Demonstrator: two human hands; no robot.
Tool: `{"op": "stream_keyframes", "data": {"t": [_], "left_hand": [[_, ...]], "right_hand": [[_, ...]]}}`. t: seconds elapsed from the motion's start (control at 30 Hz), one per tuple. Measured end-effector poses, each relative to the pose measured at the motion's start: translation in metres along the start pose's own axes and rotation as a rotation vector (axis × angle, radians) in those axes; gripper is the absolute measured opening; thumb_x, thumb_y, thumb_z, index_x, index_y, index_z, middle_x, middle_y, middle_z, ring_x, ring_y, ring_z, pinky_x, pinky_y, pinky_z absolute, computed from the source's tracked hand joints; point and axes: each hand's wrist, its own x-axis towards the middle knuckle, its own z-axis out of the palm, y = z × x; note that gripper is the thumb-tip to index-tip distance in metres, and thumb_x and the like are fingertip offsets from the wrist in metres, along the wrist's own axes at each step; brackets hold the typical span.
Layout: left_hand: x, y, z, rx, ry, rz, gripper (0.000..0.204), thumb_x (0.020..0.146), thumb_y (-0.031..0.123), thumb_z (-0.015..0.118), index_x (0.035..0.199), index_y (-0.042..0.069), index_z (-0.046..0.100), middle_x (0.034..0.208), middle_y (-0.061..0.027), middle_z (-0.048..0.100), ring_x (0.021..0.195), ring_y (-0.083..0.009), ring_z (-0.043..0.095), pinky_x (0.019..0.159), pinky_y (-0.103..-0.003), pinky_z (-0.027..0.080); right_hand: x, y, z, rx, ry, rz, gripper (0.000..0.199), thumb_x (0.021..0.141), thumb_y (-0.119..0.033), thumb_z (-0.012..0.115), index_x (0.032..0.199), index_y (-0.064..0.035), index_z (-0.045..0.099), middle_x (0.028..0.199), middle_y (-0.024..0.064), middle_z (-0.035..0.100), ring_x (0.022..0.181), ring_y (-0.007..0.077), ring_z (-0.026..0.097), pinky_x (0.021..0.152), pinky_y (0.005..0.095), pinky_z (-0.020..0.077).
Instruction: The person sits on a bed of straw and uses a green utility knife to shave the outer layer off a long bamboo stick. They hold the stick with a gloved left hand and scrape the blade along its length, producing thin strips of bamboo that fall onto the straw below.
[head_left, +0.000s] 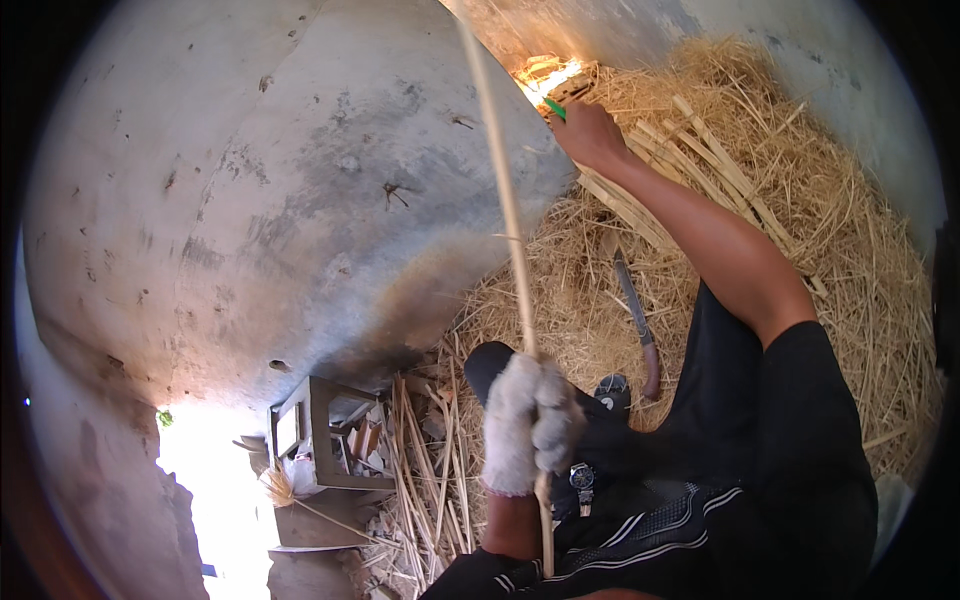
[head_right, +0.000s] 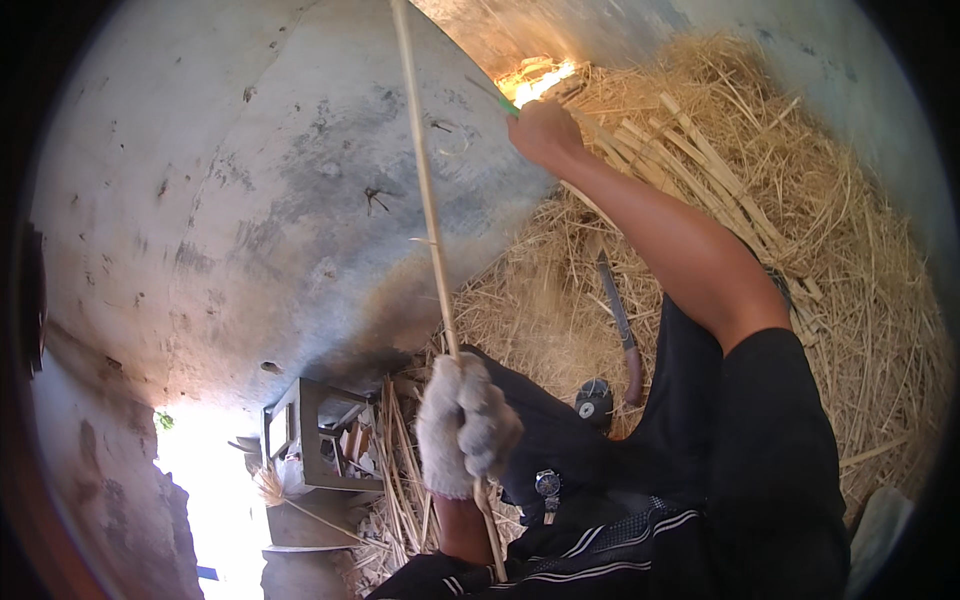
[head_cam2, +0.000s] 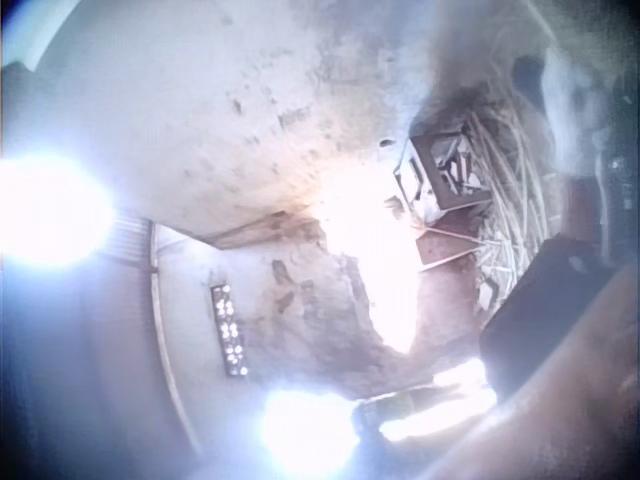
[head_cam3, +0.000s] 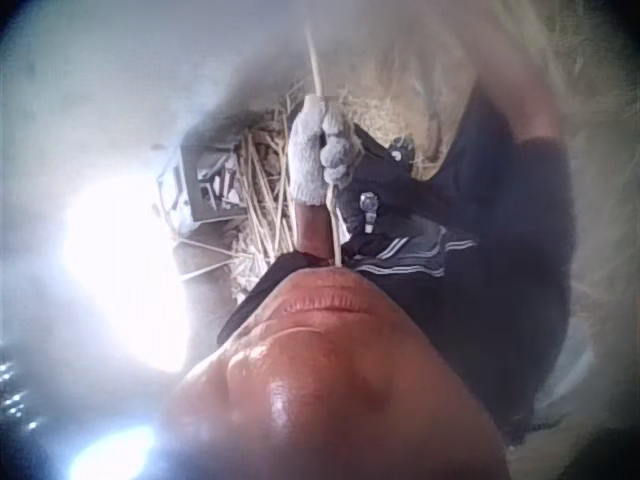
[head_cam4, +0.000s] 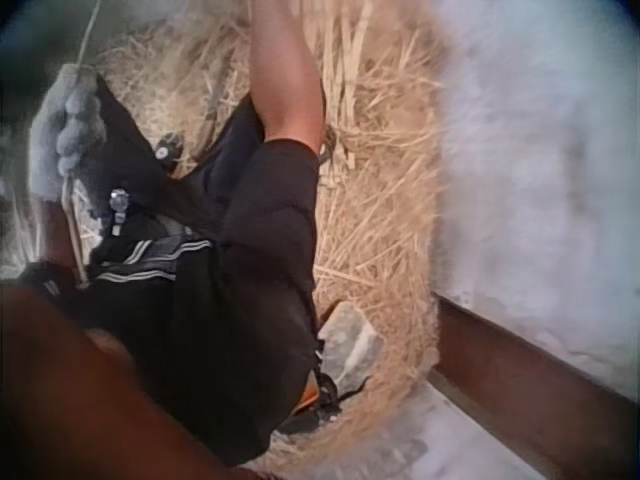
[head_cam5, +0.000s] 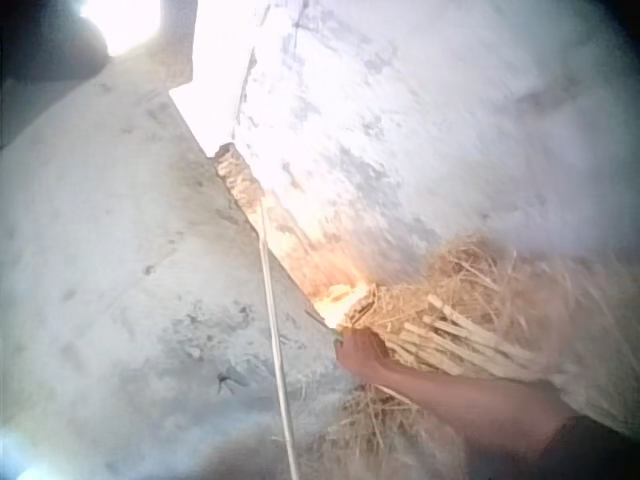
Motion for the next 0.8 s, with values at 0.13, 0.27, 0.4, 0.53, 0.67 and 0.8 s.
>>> {"op": "stream_keyframes", "data": {"t": [0.13, 0.27, 0.4, 0.53, 0.67, 0.8], "left_hand": [[0.022, 0.029, -0.020, 0.028, 0.124, 0.135, 0.039, 0.100, 0.046, 0.046, 0.077, 0.015, 0.048, 0.047, 0.0027, 0.038, 0.029, -0.0087, 0.031, 0.024, -0.023, 0.026], [0.025, 0.037, -0.018, 0.089, 0.184, 0.173, 0.037, 0.100, 0.044, 0.047, 0.077, 0.015, 0.048, 0.046, 0.0013, 0.037, 0.029, -0.0097, 0.030, 0.024, -0.024, 0.024], [0.020, 0.031, -0.013, 0.066, 0.108, 0.135, 0.038, 0.101, 0.043, 0.046, 0.077, 0.014, 0.047, 0.046, 0.0010, 0.038, 0.028, -0.0094, 0.028, 0.024, -0.024, 0.022], [0.008, 0.021, -0.013, -0.062, 0.020, 0.043, 0.040, 0.102, 0.042, 0.046, 0.075, 0.013, 0.045, 0.045, 0.0007, 0.036, 0.028, -0.0096, 0.027, 0.025, -0.024, 0.021], [-0.002, 0.006, -0.015, -0.137, -0.015, -0.049, 0.041, 0.102, 0.043, 0.045, 0.074, 0.013, 0.045, 0.043, 0.0009, 0.033, 0.028, -0.0104, 0.025, 0.026, -0.025, 0.022], [0.006, 0.019, -0.025, -0.146, -0.016, 0.043, 0.042, 0.102, 0.047, 0.042, 0.074, 0.015, 0.044, 0.043, 0.0013, 0.034, 0.028, -0.0107, 0.025, 0.025, -0.025, 0.020]], "right_hand": [[-0.037, -0.044, -0.021, 0.220, -0.196, -0.169, 0.027, 0.091, -0.020, 0.058, 0.079, 0.0024, 0.065, 0.060, 0.0197, 0.062, 0.052, 0.0351, 0.064, 0.050, 0.0424, 0.0515], [-0.089, -0.084, -0.036, 0.287, -0.058, -0.865, 0.026, 0.092, -0.021, 0.058, 0.073, -0.0042, 0.059, 0.051, 0.0122, 0.057, 0.041, 0.0231, 0.059, 0.040, 0.0376, 0.0468], [-0.097, -0.089, -0.030, 0.309, 0.168, -0.887, 0.029, 0.095, -0.025, 0.055, 0.072, -0.0072, 0.057, 0.048, 0.0081, 0.055, 0.038, 0.0166, 0.056, 0.034, 0.0351, 0.0439], [-0.071, -0.080, -0.034, 0.011, 0.041, -0.637, 0.032, 0.097, -0.024, 0.052, 0.072, -0.0045, 0.057, 0.047, 0.0096, 0.054, 0.039, 0.0166, 0.057, 0.032, 0.0336, 0.0426], [-0.008, -0.026, -0.036, -0.040, 0.277, -0.432, 0.036, 0.097, -0.027, 0.053, 0.071, -0.0031, 0.057, 0.043, 0.0045, 0.046, 0.032, 0.0108, 0.041, 0.027, 0.0274, 0.0313], [-0.010, -0.034, -0.053, 0.157, 0.270, -0.611, 0.032, 0.094, -0.024, 0.056, 0.070, -0.0035, 0.058, 0.042, 0.0041, 0.045, 0.032, 0.0101, 0.041, 0.028, 0.0271, 0.0311]]}}
